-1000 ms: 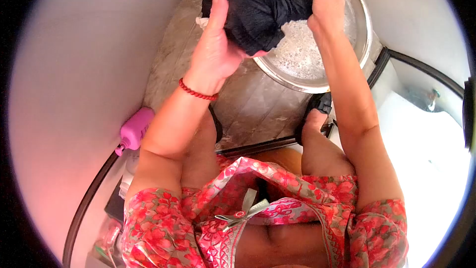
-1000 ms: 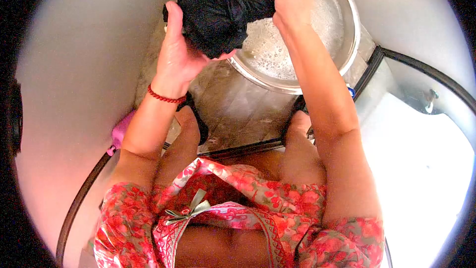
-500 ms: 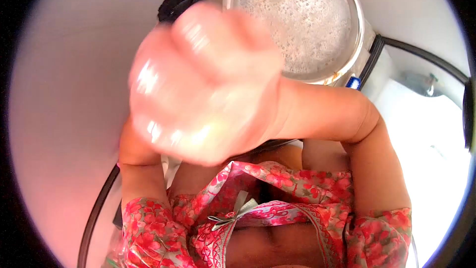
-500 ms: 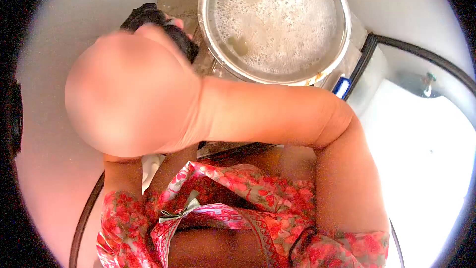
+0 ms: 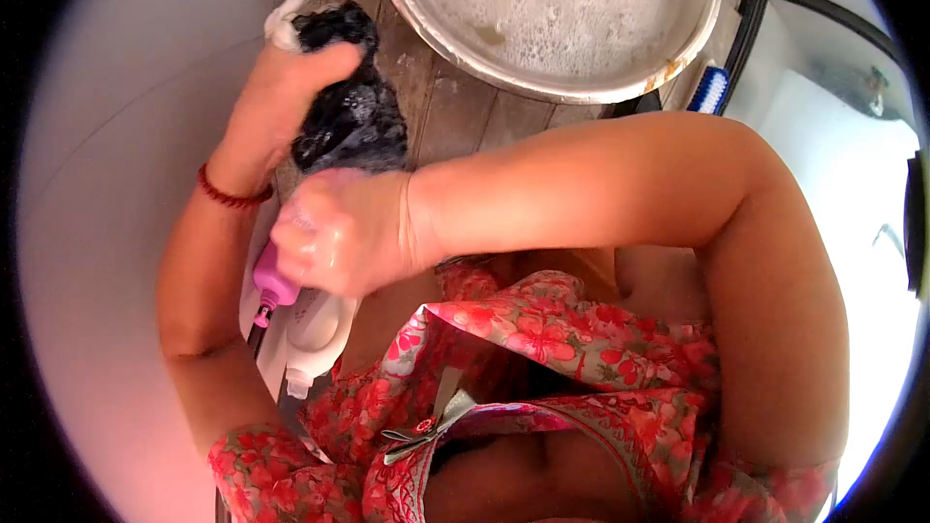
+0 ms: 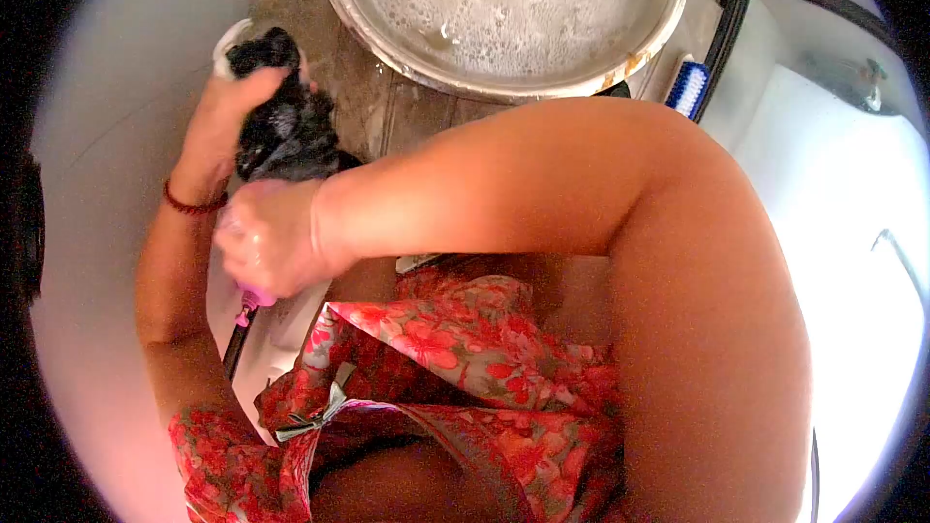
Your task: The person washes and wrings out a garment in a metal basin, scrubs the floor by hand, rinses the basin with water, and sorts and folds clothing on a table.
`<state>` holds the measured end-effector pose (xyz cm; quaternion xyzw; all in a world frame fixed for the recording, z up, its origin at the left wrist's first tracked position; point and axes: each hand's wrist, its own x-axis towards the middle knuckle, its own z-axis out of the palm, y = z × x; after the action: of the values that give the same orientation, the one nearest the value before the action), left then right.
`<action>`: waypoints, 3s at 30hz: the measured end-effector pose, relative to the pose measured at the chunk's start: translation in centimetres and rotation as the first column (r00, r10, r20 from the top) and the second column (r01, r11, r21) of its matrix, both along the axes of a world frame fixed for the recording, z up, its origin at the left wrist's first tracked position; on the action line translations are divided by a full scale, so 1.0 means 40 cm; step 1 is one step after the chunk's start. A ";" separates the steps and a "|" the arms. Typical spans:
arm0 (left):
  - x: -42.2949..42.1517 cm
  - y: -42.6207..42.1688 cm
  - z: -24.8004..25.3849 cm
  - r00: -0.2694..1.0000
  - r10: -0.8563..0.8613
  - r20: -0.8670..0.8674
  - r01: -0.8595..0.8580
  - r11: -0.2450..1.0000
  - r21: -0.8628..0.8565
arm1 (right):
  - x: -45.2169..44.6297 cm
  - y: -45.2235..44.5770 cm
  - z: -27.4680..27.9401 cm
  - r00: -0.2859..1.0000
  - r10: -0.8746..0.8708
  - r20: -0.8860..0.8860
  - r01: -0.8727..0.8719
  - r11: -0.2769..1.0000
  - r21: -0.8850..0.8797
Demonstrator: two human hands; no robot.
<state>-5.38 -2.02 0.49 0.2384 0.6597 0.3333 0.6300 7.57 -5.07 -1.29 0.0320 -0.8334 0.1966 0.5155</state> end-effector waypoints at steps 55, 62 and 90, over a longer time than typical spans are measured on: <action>-0.046 -0.083 0.021 0.499 0.317 0.806 -0.679 0.721 0.137 | 0.052 0.146 0.227 0.975 -0.178 0.136 0.199 0.968 -0.156; 0.000 -0.062 0.070 0.541 0.369 0.756 -0.540 0.841 -0.024 | 0.056 0.026 0.210 0.970 -0.241 -0.001 0.241 0.970 -0.030; 0.147 -0.112 -0.274 0.881 -0.095 -0.464 0.159 0.982 0.103 | 0.155 -0.103 -0.231 0.838 0.123 0.531 -0.226 0.965 0.133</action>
<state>0.52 -6.50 -10.47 0.3957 0.7476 0.2705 0.4598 13.78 -9.19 -10.55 0.1031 -0.9497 0.1637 0.2462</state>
